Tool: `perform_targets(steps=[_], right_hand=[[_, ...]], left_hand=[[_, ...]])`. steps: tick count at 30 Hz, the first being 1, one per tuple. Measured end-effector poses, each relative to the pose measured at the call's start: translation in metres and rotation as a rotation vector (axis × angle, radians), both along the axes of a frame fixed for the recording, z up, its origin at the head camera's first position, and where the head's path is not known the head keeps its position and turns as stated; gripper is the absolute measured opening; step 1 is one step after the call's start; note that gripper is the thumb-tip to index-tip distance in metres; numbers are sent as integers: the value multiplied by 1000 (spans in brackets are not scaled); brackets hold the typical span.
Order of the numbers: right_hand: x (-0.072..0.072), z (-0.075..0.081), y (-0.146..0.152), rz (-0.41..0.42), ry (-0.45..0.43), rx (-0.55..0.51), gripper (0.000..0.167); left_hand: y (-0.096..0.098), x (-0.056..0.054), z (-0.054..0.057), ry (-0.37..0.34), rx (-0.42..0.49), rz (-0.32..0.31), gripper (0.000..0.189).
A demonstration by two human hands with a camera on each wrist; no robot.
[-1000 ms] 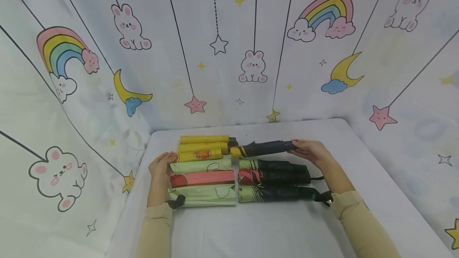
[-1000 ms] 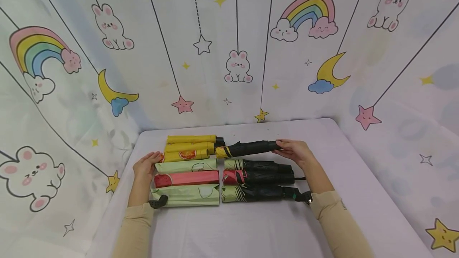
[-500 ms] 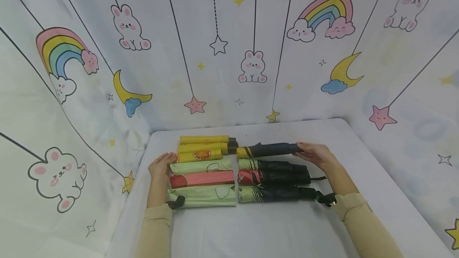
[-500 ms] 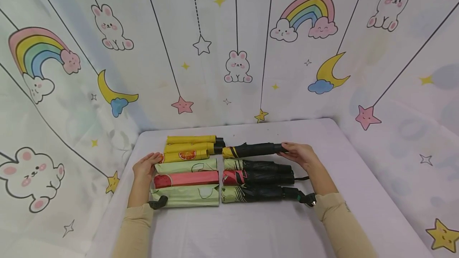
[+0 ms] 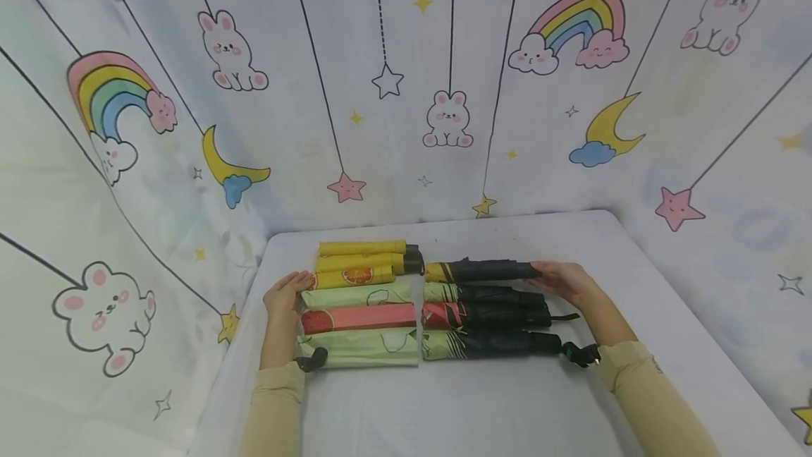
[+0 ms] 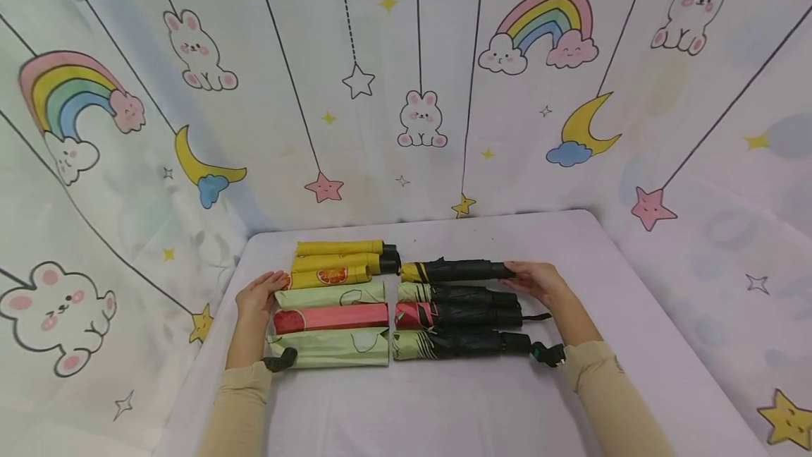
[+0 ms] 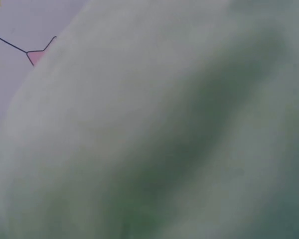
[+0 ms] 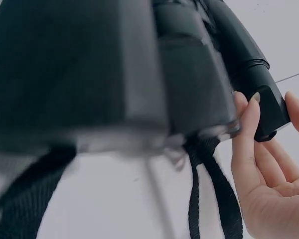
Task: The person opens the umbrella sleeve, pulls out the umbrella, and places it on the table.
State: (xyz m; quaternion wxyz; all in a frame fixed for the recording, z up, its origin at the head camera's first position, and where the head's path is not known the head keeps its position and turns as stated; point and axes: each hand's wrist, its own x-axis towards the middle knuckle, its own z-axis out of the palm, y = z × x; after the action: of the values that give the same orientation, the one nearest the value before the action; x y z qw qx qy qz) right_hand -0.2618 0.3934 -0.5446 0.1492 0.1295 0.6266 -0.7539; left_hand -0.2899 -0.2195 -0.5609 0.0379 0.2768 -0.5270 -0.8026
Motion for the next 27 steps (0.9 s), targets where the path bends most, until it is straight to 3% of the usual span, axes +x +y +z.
perform_targets(steps=[6, 15, 21, 27], right_hand=[[-3, -11, 2, -18, -52, 117, 49], [-2, -17, 0, -44, -80, 242, 79], [-1, -17, 3, -70, -79, 300, 73], [2, -14, 4, -74, -25, 435, 62]], left_hand=[[-1, 0, 0, -5, 10, -5, 68], [2, 1, -1, 9, 17, 3, 67], [1, 2, -2, 23, 8, -1, 65], [2, 2, -3, 37, 3, -11, 65]])
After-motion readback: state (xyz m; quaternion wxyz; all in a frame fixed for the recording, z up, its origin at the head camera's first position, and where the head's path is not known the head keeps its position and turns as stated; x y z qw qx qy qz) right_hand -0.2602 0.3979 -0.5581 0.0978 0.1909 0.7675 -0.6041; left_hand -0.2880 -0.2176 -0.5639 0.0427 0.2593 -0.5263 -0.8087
